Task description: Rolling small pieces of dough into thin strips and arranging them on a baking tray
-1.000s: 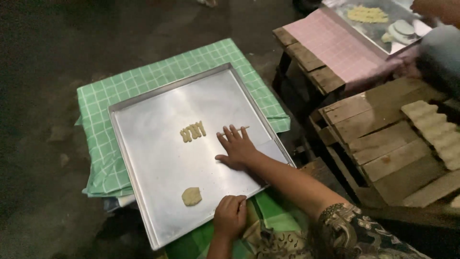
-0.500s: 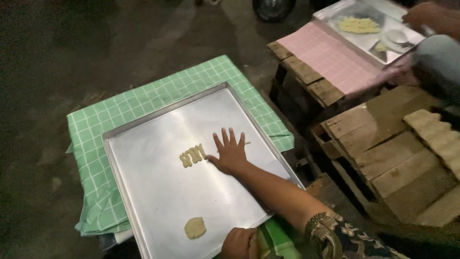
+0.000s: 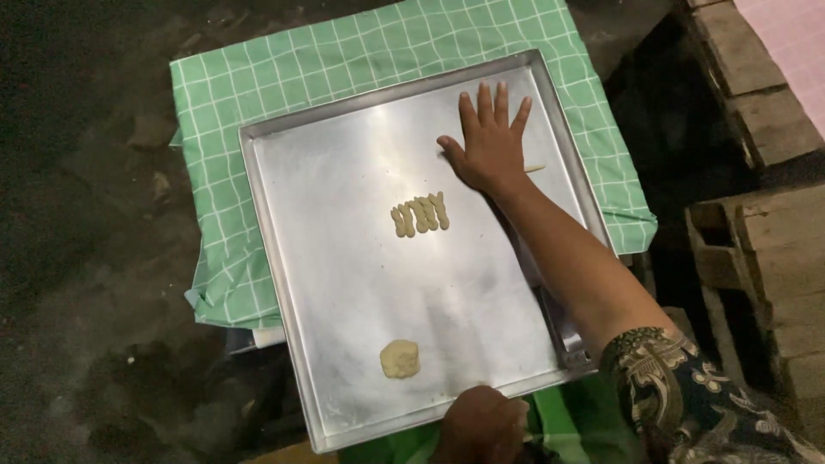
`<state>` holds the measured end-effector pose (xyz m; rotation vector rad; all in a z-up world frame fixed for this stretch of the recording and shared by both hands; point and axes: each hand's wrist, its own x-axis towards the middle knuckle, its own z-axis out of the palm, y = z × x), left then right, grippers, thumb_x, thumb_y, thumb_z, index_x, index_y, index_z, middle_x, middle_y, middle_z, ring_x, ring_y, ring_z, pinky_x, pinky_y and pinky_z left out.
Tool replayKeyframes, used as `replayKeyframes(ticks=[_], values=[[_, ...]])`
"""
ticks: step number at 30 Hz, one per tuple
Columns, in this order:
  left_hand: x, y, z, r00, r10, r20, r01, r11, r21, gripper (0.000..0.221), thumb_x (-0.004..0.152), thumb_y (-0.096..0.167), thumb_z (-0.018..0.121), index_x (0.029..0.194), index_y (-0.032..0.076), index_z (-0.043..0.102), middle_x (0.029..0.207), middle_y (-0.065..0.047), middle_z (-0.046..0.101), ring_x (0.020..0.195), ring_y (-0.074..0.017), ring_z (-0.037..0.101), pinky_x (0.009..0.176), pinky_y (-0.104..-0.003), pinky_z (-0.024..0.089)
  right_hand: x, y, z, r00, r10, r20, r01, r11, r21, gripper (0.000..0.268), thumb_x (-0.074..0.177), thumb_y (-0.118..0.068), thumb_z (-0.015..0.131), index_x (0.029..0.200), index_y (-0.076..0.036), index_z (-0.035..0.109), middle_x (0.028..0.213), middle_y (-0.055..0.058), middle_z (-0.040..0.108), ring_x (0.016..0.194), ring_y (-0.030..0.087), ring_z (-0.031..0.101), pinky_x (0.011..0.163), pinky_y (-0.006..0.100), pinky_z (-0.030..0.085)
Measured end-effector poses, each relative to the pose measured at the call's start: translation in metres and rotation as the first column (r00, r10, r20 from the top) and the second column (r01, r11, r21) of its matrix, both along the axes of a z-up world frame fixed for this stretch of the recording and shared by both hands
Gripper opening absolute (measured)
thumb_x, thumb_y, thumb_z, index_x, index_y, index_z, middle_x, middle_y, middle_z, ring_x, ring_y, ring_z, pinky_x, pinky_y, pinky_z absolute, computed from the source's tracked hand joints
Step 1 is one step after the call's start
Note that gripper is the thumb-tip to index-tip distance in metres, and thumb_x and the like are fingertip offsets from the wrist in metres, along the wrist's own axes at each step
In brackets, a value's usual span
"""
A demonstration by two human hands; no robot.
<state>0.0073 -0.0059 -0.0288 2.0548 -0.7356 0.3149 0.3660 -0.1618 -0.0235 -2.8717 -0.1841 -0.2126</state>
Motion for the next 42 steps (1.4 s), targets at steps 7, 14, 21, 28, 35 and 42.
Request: replayKeyframes(ticks=[7,14,21,28,35,42], values=[[-0.004,-0.003,0.026,0.995,-0.04,0.095,0.049,0.994,-0.093,0.017,0.092,0.003,0.047,0.088,0.003,0.064,0.07,-0.011,0.055,0.061,-0.0269,0.048,0.051,-0.04,0.036,-0.093,-0.002,-0.013,0.988,0.15,-0.042,-0.154,0.978,-0.142,0.087,0.098,-0.072,0.034,0.162,-0.013,0.026,0.169,0.021,0.018,0.157,0.044,0.002,0.116,0.073,-0.008],[-0.003,-0.003,-0.003,1.0,-0.019,0.025,0.021,0.996,-0.088,0.018,0.099,0.01,0.056,0.1,0.001,0.071,0.087,-0.015,0.071,0.077,-0.0333,0.064,0.066,-0.044,0.05,-0.162,-0.001,0.017,0.961,0.187,-0.205,-0.226,0.957,-0.184,0.089,0.097,-0.073,0.027,0.164,-0.016,0.015,0.171,0.017,0.01,0.156,0.044,0.001,0.117,0.072,-0.003],[-0.009,0.001,-0.01,0.999,-0.033,0.015,0.034,0.998,-0.054,0.015,0.099,0.01,0.057,0.102,0.002,0.07,0.088,-0.013,0.069,0.078,-0.0314,0.064,0.067,-0.042,0.05,-0.196,-0.046,0.057,0.982,-0.03,-0.188,0.037,0.999,0.032,0.084,0.1,-0.055,0.047,0.162,-0.004,0.023,0.169,0.024,0.018,0.156,0.044,0.009,0.12,0.067,0.001],[-0.008,0.0,0.003,0.986,-0.013,0.169,0.027,0.997,-0.075,0.012,0.098,0.013,0.059,0.098,0.008,0.07,0.073,-0.005,0.057,0.064,-0.0265,0.064,0.059,-0.036,0.055,-0.204,-0.041,0.043,0.978,0.047,-0.205,-0.047,0.999,0.006,0.097,0.088,-0.058,0.07,0.153,0.008,0.041,0.154,0.037,0.041,0.148,0.058,0.03,0.115,0.073,0.024],[-0.005,0.003,0.031,0.993,-0.085,0.087,0.092,0.992,-0.086,0.018,0.098,0.002,0.049,0.089,0.001,0.064,0.077,-0.013,0.057,0.066,-0.0305,0.051,0.058,-0.043,0.039,-0.118,-0.001,0.006,0.959,-0.044,-0.281,0.017,0.995,-0.097,0.094,0.097,-0.072,0.027,0.165,-0.01,0.009,0.171,0.02,0.003,0.157,0.041,-0.007,0.119,0.068,-0.011],[0.012,0.003,0.015,0.978,0.004,0.208,0.02,0.993,-0.113,0.019,0.098,0.003,0.063,0.08,0.003,0.066,0.066,-0.008,0.05,0.054,-0.0234,0.045,0.045,-0.038,0.031,-0.037,0.006,0.019,0.976,-0.095,-0.196,0.097,0.995,0.001,0.094,0.098,-0.072,0.024,0.164,-0.007,0.011,0.171,0.024,0.005,0.156,0.046,-0.005,0.116,0.071,-0.011]])
